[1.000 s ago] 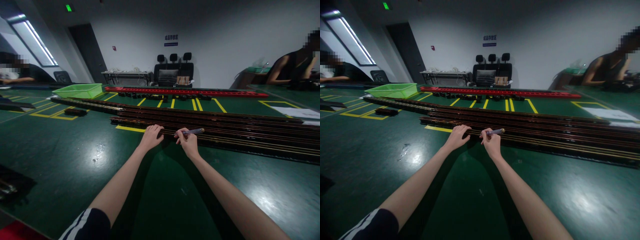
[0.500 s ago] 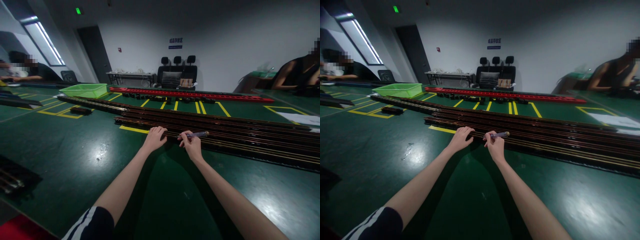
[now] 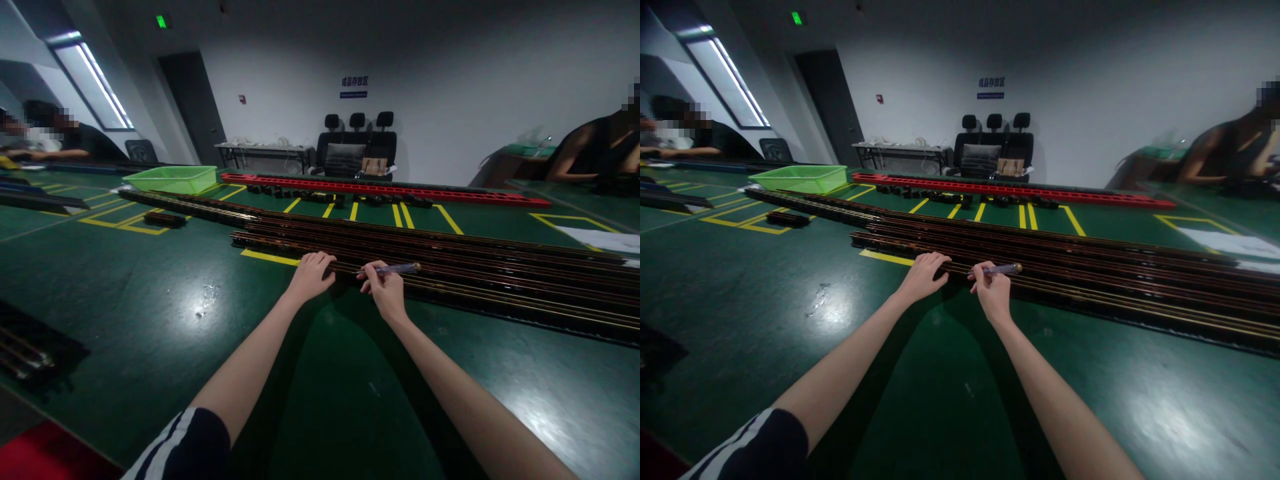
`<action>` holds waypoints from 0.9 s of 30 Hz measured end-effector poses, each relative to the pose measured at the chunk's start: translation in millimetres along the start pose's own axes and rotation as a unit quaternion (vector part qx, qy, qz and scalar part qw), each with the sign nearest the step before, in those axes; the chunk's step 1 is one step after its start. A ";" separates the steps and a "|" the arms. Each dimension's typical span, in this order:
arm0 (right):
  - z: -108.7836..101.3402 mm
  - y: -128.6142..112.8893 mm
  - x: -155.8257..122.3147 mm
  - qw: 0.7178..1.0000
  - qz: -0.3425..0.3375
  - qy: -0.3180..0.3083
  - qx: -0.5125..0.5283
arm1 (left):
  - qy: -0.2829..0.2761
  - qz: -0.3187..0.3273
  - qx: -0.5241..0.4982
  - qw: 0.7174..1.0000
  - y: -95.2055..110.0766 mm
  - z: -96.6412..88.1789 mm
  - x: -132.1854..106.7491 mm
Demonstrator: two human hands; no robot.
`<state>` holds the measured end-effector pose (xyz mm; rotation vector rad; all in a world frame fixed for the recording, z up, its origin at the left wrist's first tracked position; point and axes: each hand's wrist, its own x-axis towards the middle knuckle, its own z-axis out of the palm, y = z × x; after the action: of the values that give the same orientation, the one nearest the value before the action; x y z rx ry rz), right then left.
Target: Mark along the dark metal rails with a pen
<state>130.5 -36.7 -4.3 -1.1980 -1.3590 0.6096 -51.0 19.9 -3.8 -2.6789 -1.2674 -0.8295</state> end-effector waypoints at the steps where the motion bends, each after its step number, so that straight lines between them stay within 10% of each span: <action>1: 0.0 0.3 0.2 1.000 0.001 0.001 0.000 | 0.002 0.001 0.002 1.000 -0.3 0.3 0.1; 27: 0.0 -1.9 -0.5 1.000 0.002 0.001 0.004 | -0.001 0.000 0.001 1.000 -0.8 0.3 -0.9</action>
<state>129.9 -37.9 -2.8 -1.1946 -1.3507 0.6162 -52.0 19.8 -4.6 -2.6797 -1.2674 -0.8262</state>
